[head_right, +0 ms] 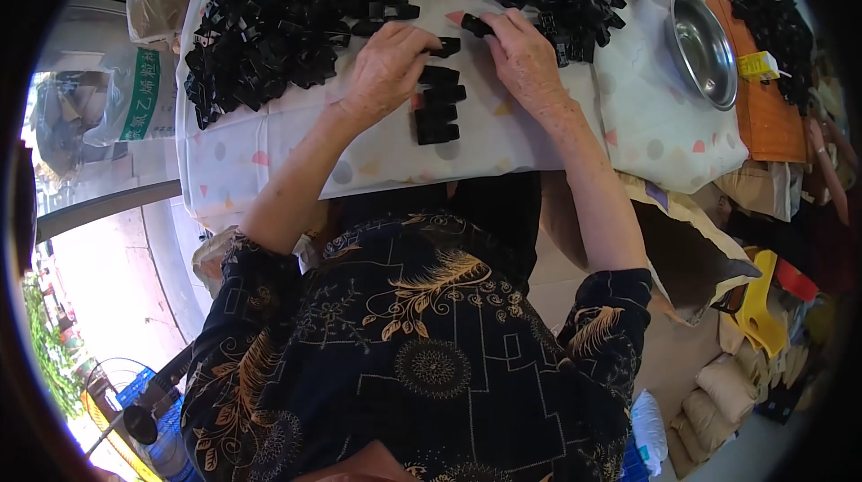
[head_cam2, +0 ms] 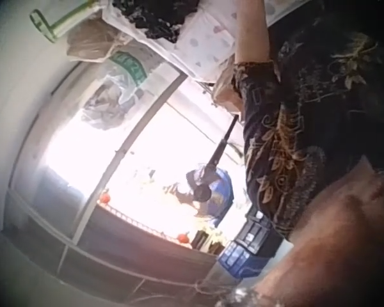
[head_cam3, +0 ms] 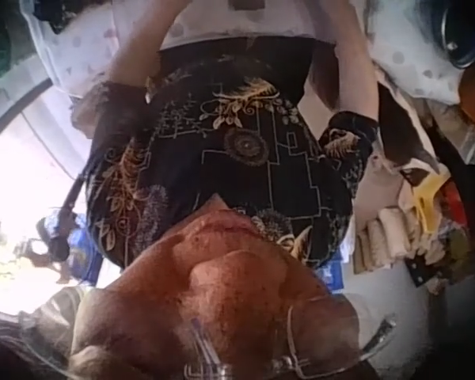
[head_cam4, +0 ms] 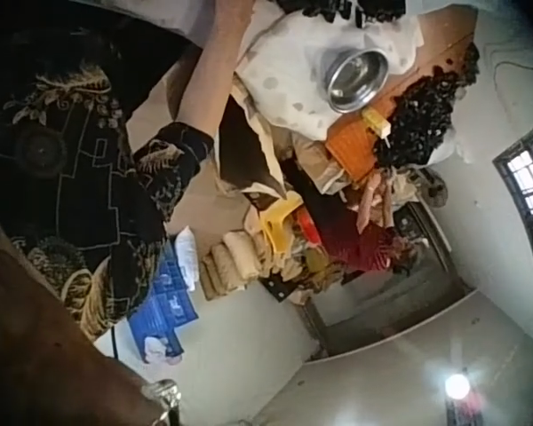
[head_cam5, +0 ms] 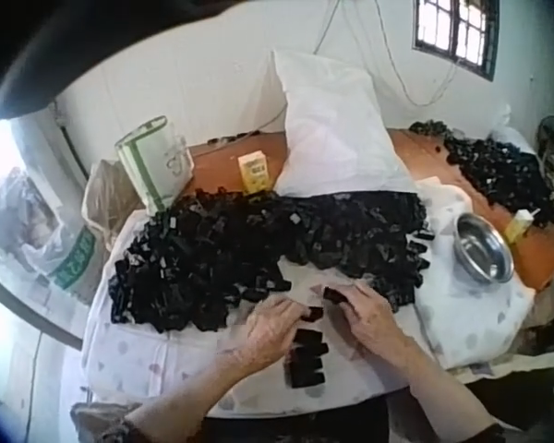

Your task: Arranging small black plastic components into organized rows on a work surface.

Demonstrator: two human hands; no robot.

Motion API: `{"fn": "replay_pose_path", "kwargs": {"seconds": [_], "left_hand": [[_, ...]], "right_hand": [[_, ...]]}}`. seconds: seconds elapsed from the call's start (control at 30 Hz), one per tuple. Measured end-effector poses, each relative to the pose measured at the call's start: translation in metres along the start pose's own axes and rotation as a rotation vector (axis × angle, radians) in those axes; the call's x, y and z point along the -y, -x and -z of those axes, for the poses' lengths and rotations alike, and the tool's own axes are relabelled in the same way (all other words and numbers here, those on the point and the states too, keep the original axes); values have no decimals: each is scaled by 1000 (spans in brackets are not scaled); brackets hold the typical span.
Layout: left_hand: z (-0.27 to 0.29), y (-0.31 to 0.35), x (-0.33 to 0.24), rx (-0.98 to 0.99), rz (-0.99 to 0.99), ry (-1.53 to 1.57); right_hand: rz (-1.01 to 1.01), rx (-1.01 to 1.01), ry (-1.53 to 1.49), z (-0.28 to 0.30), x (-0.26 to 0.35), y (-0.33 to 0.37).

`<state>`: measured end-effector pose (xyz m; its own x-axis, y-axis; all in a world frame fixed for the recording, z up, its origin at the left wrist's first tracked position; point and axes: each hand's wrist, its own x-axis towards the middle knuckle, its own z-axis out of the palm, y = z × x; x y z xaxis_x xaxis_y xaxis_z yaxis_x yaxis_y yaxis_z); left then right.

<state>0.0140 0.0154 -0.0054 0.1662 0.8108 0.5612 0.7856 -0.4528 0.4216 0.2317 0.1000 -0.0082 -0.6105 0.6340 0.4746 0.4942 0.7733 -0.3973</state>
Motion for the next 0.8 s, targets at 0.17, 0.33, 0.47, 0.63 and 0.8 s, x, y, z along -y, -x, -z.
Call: {"fn": "replay_pose_path", "kwargs": {"seconds": [0.17,0.33,0.47,0.63,0.8], "left_hand": [[-14,-10,5,159,88,119],[-13,-17,2,175,197,162],[-15,-16,3,137,253,257],[-12,-15,0,168,280,259],[-13,-10,-1,147,286,273]], "right_hand": [[-165,-47,-280,11,10,1],[-58,-10,-254,14,20,-7],[59,33,-133,10,14,-11],[143,103,-13,6,13,-12],[207,152,56,10,20,-13]]}}
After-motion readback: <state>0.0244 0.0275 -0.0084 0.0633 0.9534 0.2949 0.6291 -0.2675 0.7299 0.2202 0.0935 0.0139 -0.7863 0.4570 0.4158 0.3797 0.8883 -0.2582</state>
